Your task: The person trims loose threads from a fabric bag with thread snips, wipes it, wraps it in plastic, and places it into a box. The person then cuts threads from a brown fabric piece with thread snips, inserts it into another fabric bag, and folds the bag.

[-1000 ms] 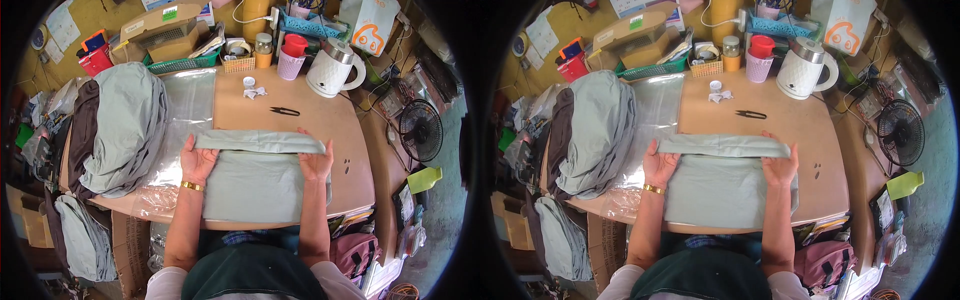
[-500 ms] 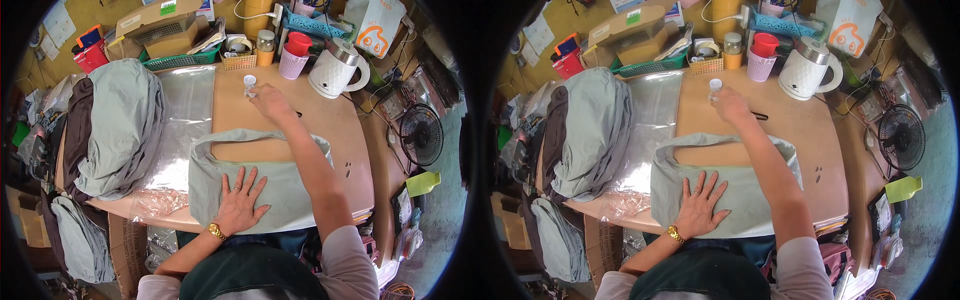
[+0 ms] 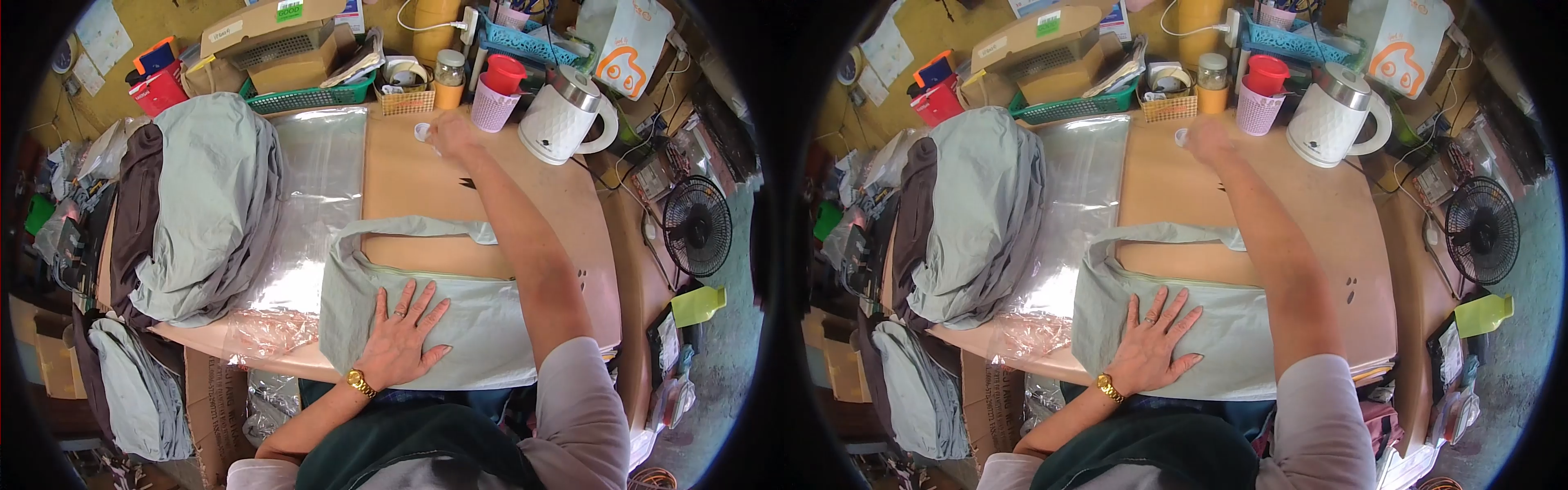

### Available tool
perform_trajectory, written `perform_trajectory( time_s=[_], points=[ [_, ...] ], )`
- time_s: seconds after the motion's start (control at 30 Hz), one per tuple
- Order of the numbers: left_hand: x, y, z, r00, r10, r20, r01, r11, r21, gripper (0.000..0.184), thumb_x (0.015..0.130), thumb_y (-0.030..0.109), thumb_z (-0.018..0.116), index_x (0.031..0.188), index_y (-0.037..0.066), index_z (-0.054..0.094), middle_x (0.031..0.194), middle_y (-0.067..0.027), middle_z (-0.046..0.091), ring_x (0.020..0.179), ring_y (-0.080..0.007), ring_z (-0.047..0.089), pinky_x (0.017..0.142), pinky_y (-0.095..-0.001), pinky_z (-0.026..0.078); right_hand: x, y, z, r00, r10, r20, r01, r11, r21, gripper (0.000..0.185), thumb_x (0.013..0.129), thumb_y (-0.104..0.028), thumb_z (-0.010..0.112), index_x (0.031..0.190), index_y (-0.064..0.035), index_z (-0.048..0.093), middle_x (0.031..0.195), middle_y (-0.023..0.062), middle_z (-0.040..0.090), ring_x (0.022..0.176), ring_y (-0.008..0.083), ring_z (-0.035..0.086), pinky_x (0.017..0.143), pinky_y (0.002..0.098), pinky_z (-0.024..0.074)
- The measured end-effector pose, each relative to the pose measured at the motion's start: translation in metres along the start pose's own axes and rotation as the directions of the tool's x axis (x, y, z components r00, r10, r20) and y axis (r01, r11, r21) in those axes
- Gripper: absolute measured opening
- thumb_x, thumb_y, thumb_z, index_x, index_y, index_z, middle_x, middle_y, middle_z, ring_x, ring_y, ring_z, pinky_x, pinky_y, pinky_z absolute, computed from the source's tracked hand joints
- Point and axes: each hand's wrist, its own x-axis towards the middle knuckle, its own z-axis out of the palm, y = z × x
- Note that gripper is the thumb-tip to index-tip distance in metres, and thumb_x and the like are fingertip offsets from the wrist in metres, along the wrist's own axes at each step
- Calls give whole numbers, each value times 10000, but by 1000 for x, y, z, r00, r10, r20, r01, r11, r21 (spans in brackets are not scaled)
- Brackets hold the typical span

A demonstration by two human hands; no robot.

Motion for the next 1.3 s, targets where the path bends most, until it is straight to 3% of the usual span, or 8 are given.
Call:
perform_trajectory(
  time_s=[0.43,0.5,0.63,0.73,0.83,0.9,1.0,1.3],
  points=[
    [-1,-3,0,1000,9,11,-8,998,-69,703,875,548,534,1453,178,380,1547,-129,254,1421,-391,212,1089,-677,101,20,-23,33,985,-65,-159,37,984,-175,235,837,-141,549,972,-11,690,1074,211,668,1017,332,648,870,423,520],
    [-1,-5,1,999,24,-23,-25,998,-49,704,864,553,550,1438,174,402,1540,-128,272,1420,-386,220,1092,-672,102,21,-18,18,964,209,-163,-198,977,82,230,855,-167,553,971,-16,682,1002,195,686,973,334,657,859,429,523],
    [-9,-10,-1,998,64,1,-64,997,-46,710,847,577,561,1415,170,433,1522,-122,306,1419,-375,230,1092,-669,107,-33,-5,-44,969,-2,-246,72,958,277,258,879,-246,598,1010,-36,669,960,132,697,919,257,673,810,402,511],
    [-9,0,-6,1000,15,0,-14,998,-67,726,826,617,564,1398,184,456,1485,-144,348,1404,-396,248,1066,-699,121,-151,-17,-85,951,-250,183,21,642,767,143,866,-138,642,939,-16,650,819,34,663,773,110,611,709,307,495],
    [-3,17,-3,996,-81,-22,81,997,-9,739,808,648,563,1392,204,465,1454,-170,366,1383,-430,258,1031,-734,131,-229,-16,-50,954,-280,110,24,433,901,76,828,-49,698,879,-36,643,795,10,627,665,99,563,588,262,455],
    [-4,18,3,996,-71,-61,72,997,3,733,813,635,563,1399,207,458,1441,-176,366,1373,-447,253,999,-768,121,-265,-13,-21,918,-361,-166,388,720,575,98,791,25,665,872,-25,642,871,52,613,784,200,599,681,308,473],
    [-4,17,3,998,-41,-50,43,998,41,745,808,644,562,1401,206,453,1443,-174,360,1377,-440,246,1005,-760,120,-294,-7,-6,796,-558,-234,603,763,234,130,751,-28,657,880,-23,643,911,66,570,908,285,548,807,389,443],
    [-3,17,3,997,-77,-29,78,996,39,743,796,647,567,1390,212,471,1438,-192,360,1385,-433,239,1013,-753,112,-274,-11,11,748,-624,-225,663,691,286,180,668,-57,636,847,-58,623,889,69,530,933,266,506,811,373,401]
  ],
)
